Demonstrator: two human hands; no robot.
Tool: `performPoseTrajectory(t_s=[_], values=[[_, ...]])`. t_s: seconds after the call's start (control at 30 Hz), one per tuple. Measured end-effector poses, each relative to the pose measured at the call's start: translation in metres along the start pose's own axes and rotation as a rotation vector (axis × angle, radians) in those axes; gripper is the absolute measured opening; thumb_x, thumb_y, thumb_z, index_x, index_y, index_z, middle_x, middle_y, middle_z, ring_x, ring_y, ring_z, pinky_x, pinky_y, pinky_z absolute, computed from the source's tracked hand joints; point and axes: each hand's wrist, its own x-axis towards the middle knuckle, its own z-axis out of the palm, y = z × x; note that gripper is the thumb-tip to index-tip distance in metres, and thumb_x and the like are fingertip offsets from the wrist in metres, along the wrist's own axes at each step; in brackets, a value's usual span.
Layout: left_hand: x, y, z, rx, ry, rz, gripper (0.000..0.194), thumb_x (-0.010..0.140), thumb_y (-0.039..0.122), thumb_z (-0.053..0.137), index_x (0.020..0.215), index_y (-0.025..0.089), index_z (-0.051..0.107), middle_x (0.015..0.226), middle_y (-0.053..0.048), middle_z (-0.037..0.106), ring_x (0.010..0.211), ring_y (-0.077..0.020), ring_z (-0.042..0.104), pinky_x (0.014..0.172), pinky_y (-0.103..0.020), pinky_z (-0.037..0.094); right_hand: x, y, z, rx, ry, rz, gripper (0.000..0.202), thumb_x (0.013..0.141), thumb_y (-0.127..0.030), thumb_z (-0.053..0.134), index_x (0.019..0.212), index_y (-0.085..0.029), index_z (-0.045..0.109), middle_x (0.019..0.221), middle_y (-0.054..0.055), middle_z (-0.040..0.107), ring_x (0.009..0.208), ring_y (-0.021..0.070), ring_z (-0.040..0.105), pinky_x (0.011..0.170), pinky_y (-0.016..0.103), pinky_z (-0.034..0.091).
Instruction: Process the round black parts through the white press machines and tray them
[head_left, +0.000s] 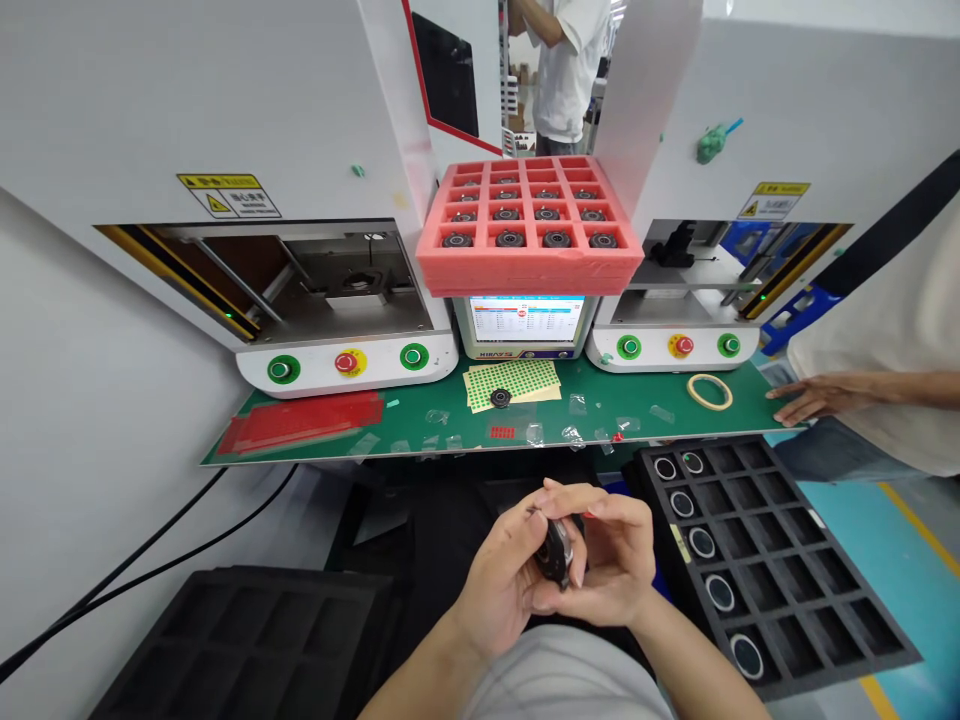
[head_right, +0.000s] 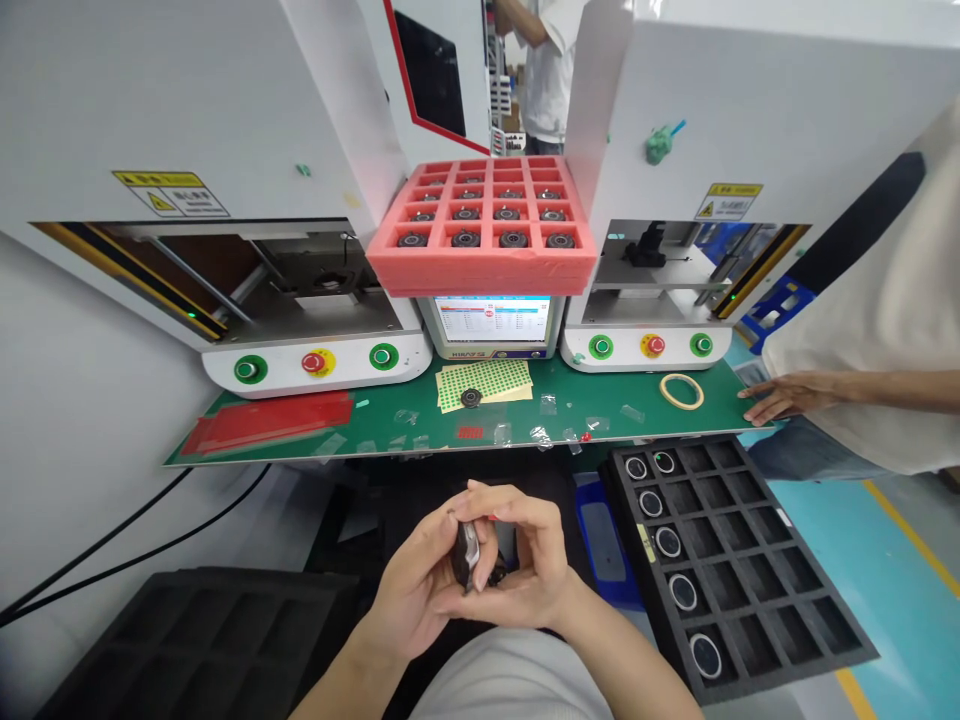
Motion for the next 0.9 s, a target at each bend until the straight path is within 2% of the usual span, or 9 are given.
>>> performPoseTrajectory(t_s=[0.07, 0.23, 0.37, 0.47, 0.57, 0.63, 0.7, 0.77, 0.9], values=[[0.002, 0.0, 0.0, -0.025, -0.022, 0.006, 0.034, 0.087, 0.049, 0.058, 0.08, 0.015, 0.058, 0.058, -0.002, 0.055, 0.05, -0.0077, 0.044, 0.046, -0.018, 0.031, -0.001, 0.003, -0.002, 0.02, -0.013, 0.0, 0.078, 0.058, -0.019, 0.09, 0.122, -0.032, 0.048, 0.104, 0.005, 0.071, 0.095, 0.0258, 0.069, 0.099, 0.06, 0.047], [0.003, -0.004, -0.002, -0.029, -0.044, 0.007, 0.034, 0.087, 0.048, 0.059, 0.083, 0.014, 0.056, 0.061, -0.002, 0.057, 0.051, -0.0065, 0.044, 0.049, -0.017, 0.033, -0.001, 0.007, -0.003, 0.031, -0.052, 0.006, 0.075, 0.063, -0.021, 0.088, 0.124, -0.034, 0.046, 0.107, 0.005, 0.07, 0.098, 0.0249, 0.068, 0.098, 0.057, 0.049], [0.003, 0.001, -0.019, 0.096, 0.079, -0.073, 0.036, 0.088, 0.051, 0.056, 0.08, 0.015, 0.053, 0.064, 0.0, 0.056, 0.041, -0.0022, 0.029, 0.039, -0.016, 0.018, -0.01, 0.006, -0.015, -0.121, -0.08, 0.005, 0.078, 0.069, -0.018, 0.083, 0.133, -0.034, 0.042, 0.118, 0.008, 0.066, 0.107, 0.0265, 0.066, 0.092, 0.049, 0.055], [0.025, 0.016, -0.054, 0.331, 0.261, -0.032, 0.041, 0.088, 0.053, 0.052, 0.076, 0.014, 0.054, 0.065, 0.0, 0.055, 0.039, -0.0011, 0.027, 0.039, -0.017, 0.02, -0.017, 0.01, -0.033, -0.243, 0.048, 0.068, 0.048, 0.081, -0.012, 0.071, 0.122, -0.03, 0.054, 0.116, 0.008, 0.066, 0.1, 0.0234, 0.067, 0.085, 0.043, 0.057], [0.072, 0.034, -0.106, 0.71, 0.595, 0.095, 0.041, 0.088, 0.055, 0.044, 0.082, 0.016, 0.052, 0.068, -0.001, 0.058, 0.044, -0.0069, 0.042, 0.045, -0.022, 0.037, -0.018, 0.018, -0.05, -0.331, 0.32, 0.2, 0.015, 0.084, -0.01, 0.064, 0.09, -0.024, 0.066, 0.096, 0.006, 0.069, 0.087, 0.0188, 0.068, 0.077, 0.035, 0.057], [0.105, 0.043, -0.142, 0.844, 0.72, 0.082, 0.038, 0.088, 0.053, 0.044, 0.084, 0.016, 0.053, 0.061, 0.001, 0.055, 0.046, -0.0113, 0.05, 0.051, -0.025, 0.044, -0.018, 0.024, -0.057, -0.354, 0.424, 0.258, 0.01, 0.083, -0.014, 0.066, 0.078, -0.023, 0.067, 0.087, 0.006, 0.069, 0.085, 0.019, 0.067, 0.073, 0.032, 0.056], [0.132, 0.048, -0.171, 0.972, 0.801, 0.034, 0.033, 0.089, 0.047, 0.048, 0.088, 0.015, 0.056, 0.057, 0.003, 0.054, 0.048, -0.0133, 0.054, 0.057, -0.028, 0.048, -0.017, 0.03, -0.063, -0.376, 0.441, 0.28, 0.007, 0.081, -0.016, 0.069, 0.077, -0.023, 0.069, 0.087, 0.006, 0.07, 0.086, 0.0201, 0.067, 0.073, 0.033, 0.055], [0.15, 0.048, -0.192, 1.111, 0.856, -0.015, 0.029, 0.092, 0.041, 0.051, 0.098, 0.014, 0.059, 0.065, 0.002, 0.059, 0.054, -0.0132, 0.058, 0.065, -0.031, 0.051, -0.017, 0.038, -0.067, -0.416, 0.397, 0.296, 0.006, 0.08, -0.017, 0.07, 0.078, -0.023, 0.071, 0.091, 0.007, 0.071, 0.087, 0.0212, 0.067, 0.075, 0.034, 0.054], [0.164, 0.042, -0.213, 1.353, 0.923, -0.082, 0.031, 0.092, 0.036, 0.055, 0.113, 0.013, 0.057, 0.096, -0.005, 0.065, 0.083, -0.0172, 0.063, 0.081, -0.039, 0.052, -0.006, 0.069, -0.07, -0.544, 0.203, 0.297, 0.008, 0.082, -0.021, 0.066, 0.08, -0.024, 0.073, 0.091, 0.007, 0.071, 0.086, 0.0223, 0.067, 0.077, 0.038, 0.053]])
